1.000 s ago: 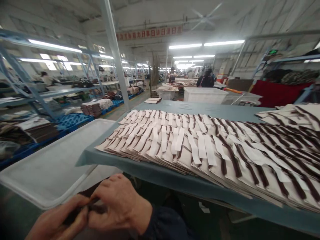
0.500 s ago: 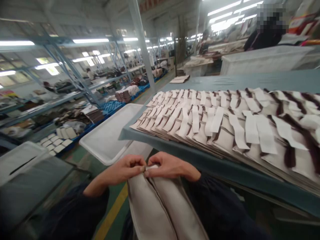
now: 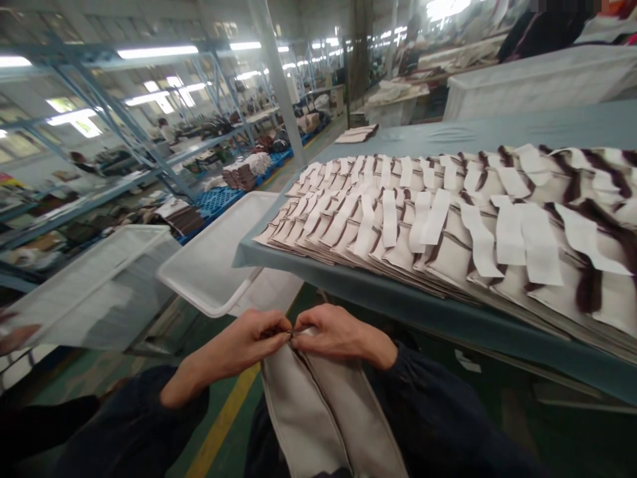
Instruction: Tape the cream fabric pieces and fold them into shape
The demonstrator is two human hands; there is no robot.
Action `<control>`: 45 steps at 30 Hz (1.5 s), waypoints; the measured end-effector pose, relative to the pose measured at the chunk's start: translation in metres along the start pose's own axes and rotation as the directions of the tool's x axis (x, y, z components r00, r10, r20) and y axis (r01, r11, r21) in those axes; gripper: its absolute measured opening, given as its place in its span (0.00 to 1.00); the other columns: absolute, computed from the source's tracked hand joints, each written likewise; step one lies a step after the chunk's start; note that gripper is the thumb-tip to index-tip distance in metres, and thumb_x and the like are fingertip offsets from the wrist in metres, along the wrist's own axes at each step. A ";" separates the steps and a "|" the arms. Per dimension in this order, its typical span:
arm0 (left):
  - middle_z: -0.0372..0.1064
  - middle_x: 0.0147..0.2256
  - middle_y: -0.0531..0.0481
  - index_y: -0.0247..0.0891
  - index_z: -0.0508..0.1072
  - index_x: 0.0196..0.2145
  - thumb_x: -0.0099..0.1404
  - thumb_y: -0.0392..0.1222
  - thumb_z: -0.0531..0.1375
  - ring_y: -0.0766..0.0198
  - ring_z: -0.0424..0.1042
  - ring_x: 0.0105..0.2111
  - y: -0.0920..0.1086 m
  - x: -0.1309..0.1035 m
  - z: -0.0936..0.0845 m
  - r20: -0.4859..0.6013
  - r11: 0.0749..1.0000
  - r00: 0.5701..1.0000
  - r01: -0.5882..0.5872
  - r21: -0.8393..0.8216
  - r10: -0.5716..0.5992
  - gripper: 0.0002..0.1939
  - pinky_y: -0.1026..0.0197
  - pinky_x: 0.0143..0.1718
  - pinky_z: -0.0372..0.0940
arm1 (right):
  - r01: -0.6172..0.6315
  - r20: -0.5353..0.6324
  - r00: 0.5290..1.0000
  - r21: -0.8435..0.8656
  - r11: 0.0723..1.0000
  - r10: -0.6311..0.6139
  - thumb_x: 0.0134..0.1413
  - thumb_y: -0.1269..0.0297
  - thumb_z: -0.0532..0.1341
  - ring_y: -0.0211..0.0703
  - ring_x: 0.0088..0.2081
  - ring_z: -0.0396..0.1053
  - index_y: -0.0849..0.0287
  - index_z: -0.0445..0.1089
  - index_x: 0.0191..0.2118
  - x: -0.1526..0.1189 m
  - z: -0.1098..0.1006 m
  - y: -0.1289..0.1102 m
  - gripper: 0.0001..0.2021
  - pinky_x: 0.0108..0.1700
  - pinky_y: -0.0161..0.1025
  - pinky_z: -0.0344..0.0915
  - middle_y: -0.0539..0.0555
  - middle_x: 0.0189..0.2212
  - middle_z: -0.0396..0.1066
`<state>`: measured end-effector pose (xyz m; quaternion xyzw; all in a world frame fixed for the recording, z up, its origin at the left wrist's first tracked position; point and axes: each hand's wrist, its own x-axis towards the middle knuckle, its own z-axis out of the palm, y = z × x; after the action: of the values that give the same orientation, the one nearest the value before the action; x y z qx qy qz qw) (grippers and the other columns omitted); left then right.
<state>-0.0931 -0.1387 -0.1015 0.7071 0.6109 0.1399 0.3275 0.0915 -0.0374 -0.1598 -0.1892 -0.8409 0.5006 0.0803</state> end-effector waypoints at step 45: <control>0.78 0.32 0.50 0.37 0.75 0.38 0.78 0.43 0.48 0.64 0.75 0.31 0.012 -0.012 0.023 0.003 0.920 0.945 -0.319 0.226 0.327 0.17 0.64 0.33 0.65 | 0.379 -0.213 0.832 -0.455 0.806 -0.512 0.62 0.71 0.55 0.39 0.26 0.67 0.58 0.74 0.33 -0.052 0.006 -0.001 0.11 0.32 0.37 0.59 0.52 0.24 0.73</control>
<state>-0.0726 -0.1570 -0.1082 0.8278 0.5035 0.1347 0.2076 0.1373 -0.0633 -0.1590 -0.0757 -0.9194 0.2488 0.2951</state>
